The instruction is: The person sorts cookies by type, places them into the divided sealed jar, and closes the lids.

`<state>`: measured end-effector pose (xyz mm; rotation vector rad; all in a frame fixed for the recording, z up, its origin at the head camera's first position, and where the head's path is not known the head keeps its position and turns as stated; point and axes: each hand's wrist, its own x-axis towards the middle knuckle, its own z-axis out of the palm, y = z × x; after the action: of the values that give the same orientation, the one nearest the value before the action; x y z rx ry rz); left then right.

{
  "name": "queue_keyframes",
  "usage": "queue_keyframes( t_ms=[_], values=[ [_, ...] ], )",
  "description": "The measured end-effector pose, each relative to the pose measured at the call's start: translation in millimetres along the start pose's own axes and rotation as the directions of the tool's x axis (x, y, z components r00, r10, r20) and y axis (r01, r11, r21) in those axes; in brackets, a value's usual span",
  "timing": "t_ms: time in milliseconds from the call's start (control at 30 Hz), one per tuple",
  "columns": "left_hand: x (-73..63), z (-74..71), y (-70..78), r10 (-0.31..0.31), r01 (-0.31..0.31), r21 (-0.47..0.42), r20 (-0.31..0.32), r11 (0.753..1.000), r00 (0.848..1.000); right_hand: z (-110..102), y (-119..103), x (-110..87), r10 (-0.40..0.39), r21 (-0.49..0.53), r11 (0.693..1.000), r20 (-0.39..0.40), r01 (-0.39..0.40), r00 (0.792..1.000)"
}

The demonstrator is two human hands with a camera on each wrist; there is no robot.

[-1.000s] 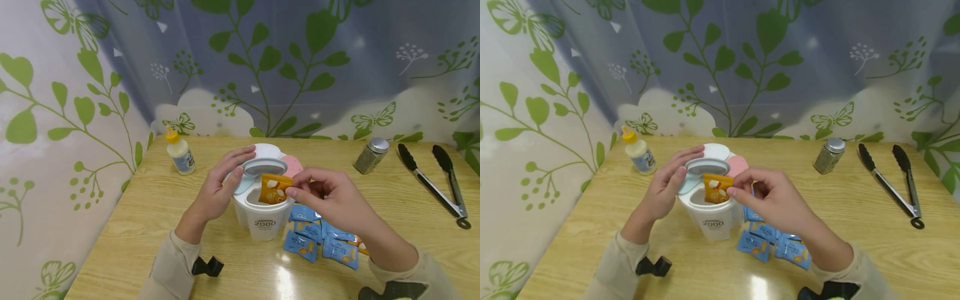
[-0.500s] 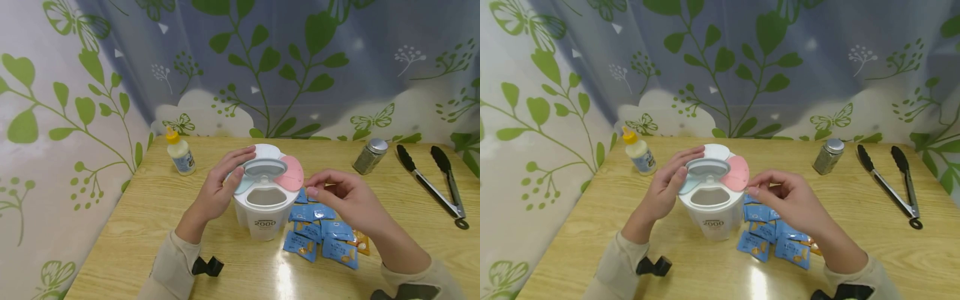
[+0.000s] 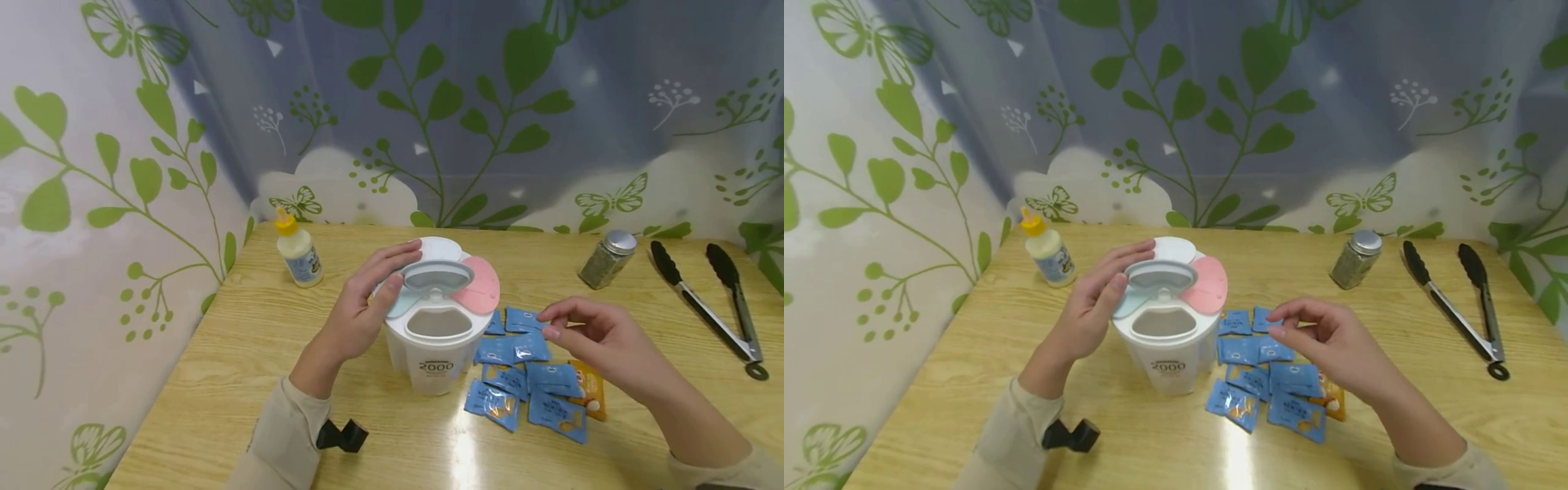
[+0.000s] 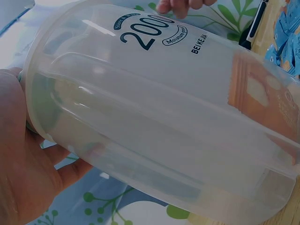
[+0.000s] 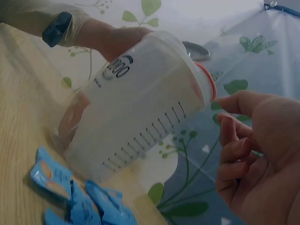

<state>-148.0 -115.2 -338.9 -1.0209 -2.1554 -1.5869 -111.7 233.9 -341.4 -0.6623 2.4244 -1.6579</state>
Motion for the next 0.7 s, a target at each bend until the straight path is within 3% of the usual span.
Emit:
queue_keyframes(
  t_ms=[200,467,700],
  values=[
    [-0.4,0.1,-0.2,-0.002,0.002,0.004,0.002,1.000,1.000,-18,25,-18.9,0.047,0.024,0.999,0.038,-0.048,0.998],
    [-1.2,0.2,-1.0,0.001,-0.001,0.013,0.000,1.000,1.000,-35,51,-35.3,0.152,-0.045,0.988,0.037,-0.151,0.988],
    [-1.4,-0.6,-0.3,-0.013,0.013,0.012,0.006,1.000,1.000,-47,73,-35.2,0.129,-0.052,0.991,0.163,-0.122,0.978]
  ],
)
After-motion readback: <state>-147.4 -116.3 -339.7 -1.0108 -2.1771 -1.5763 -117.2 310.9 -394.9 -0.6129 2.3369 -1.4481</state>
